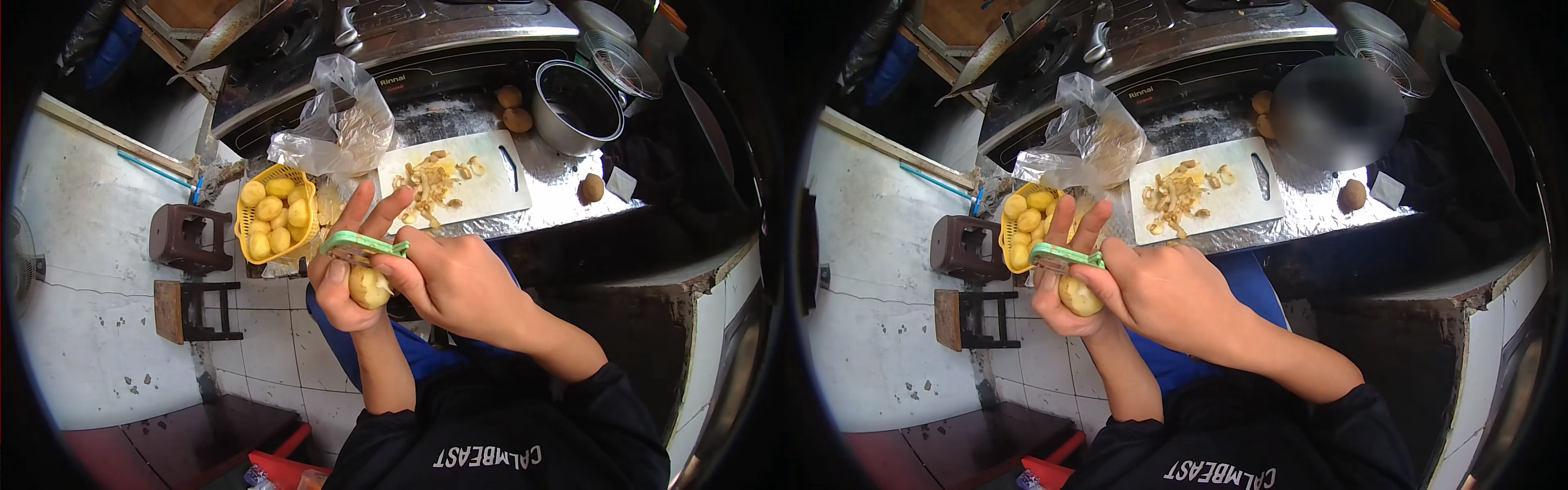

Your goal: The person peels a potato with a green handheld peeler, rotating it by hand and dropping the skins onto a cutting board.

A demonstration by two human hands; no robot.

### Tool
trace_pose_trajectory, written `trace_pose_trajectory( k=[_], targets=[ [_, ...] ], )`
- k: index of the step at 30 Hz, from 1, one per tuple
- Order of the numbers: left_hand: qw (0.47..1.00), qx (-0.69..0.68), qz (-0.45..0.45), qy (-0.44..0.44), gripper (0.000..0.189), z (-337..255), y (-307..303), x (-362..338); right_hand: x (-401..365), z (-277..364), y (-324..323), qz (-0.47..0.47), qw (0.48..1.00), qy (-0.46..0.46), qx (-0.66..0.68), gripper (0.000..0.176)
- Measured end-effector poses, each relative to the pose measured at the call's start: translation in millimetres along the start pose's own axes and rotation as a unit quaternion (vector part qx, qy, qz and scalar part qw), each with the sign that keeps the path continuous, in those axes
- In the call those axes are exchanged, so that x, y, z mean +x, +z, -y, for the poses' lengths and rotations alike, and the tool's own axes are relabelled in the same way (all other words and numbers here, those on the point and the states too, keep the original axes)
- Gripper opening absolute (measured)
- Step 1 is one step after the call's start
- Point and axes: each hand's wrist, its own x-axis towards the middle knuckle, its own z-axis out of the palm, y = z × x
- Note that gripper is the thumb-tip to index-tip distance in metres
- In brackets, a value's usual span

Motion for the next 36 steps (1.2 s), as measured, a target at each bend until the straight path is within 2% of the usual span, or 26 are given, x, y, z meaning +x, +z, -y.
trace_pose_trajectory(
  k=[1, 3, 4, 6, 11, 13, 14, 15, 17, 19, 21, 22, 23, 25, 26, 27, 29, 31, 33, 36],
  targets=[
    [1.0, 0.0, 0.0, -0.003, 0.073, 0, -2, 0, 1, 1, -1, 0.02, 1.0, 0.002, 0.004, 0.029],
    [0.994, -0.084, 0.076, -0.003, 0.075, 3, -10, 3, 4, 0, -1, 0.015, 1.0, -0.013, -0.007, 0.031],
    [0.994, -0.082, 0.075, -0.005, 0.075, 5, -10, 3, 5, -2, -1, 0.012, 0.999, -0.029, -0.017, 0.032],
    [0.969, -0.229, 0.098, -0.006, 0.075, 13, -9, 1, 7, -7, -1, 0.016, 0.998, -0.043, -0.04, 0.035],
    [0.971, -0.217, 0.093, -0.037, 0.075, 19, -14, 4, 8, -20, 3, -0.015, 0.988, -0.087, -0.124, 0.039],
    [0.968, -0.228, 0.094, -0.051, 0.076, 17, -11, 8, 8, -23, 5, -0.028, 0.988, -0.077, -0.134, 0.036],
    [0.993, -0.054, 0.087, -0.063, 0.076, 13, -9, 10, 9, -25, 6, -0.043, 0.986, -0.069, -0.145, 0.033],
    [0.987, 0.121, 0.078, -0.074, 0.077, 12, -8, 11, 9, -26, 8, -0.042, 0.987, -0.067, -0.143, 0.033],
    [0.983, 0.163, 0.063, -0.058, 0.08, 21, -7, 8, 12, -27, 12, -0.047, 0.993, -0.001, -0.107, 0.03],
    [0.997, 0.044, -0.027, -0.056, 0.083, 26, -3, 3, 13, -31, 14, -0.06, 0.996, 0.016, -0.06, 0.032],
    [0.997, 0.044, -0.054, -0.038, 0.081, 35, 4, 9, 17, -36, 18, -0.083, 0.995, 0.038, 0.041, 0.038],
    [0.997, 0.056, -0.034, -0.048, 0.079, 37, -1, 11, 22, -44, 18, -0.095, 0.987, 0.056, 0.113, 0.037],
    [0.996, 0.066, -0.014, -0.056, 0.077, 41, -11, 12, 25, -47, 11, -0.088, 0.988, 0.098, 0.086, 0.036],
    [0.992, -0.108, 0.038, -0.05, 0.073, 51, -31, 17, 32, -70, 9, -0.099, 0.982, 0.147, 0.06, 0.037],
    [0.998, -0.021, -0.012, -0.057, 0.069, 52, -35, 17, 35, -85, 10, -0.104, 0.985, 0.141, -0.001, 0.038],
    [0.998, -0.02, -0.013, -0.055, 0.069, 54, -39, 18, 36, -105, 13, -0.1, 0.981, 0.157, -0.055, 0.038],
    [0.993, -0.105, -0.027, -0.053, 0.067, 61, -50, 18, 35, -134, 13, -0.067, 0.964, 0.163, -0.198, 0.041],
    [0.991, -0.112, -0.042, -0.054, 0.065, 65, -51, 19, 33, -140, 10, -0.07, 0.961, 0.175, -0.204, 0.043],
    [0.987, -0.113, -0.094, -0.069, 0.064, 68, -51, 19, 34, -136, 10, -0.071, 0.957, 0.186, -0.21, 0.046],
    [0.981, -0.174, -0.043, -0.068, 0.064, 77, -54, 21, 33, -98, 6, -0.003, 0.982, 0.188, 0.008, 0.05]
  ],
)
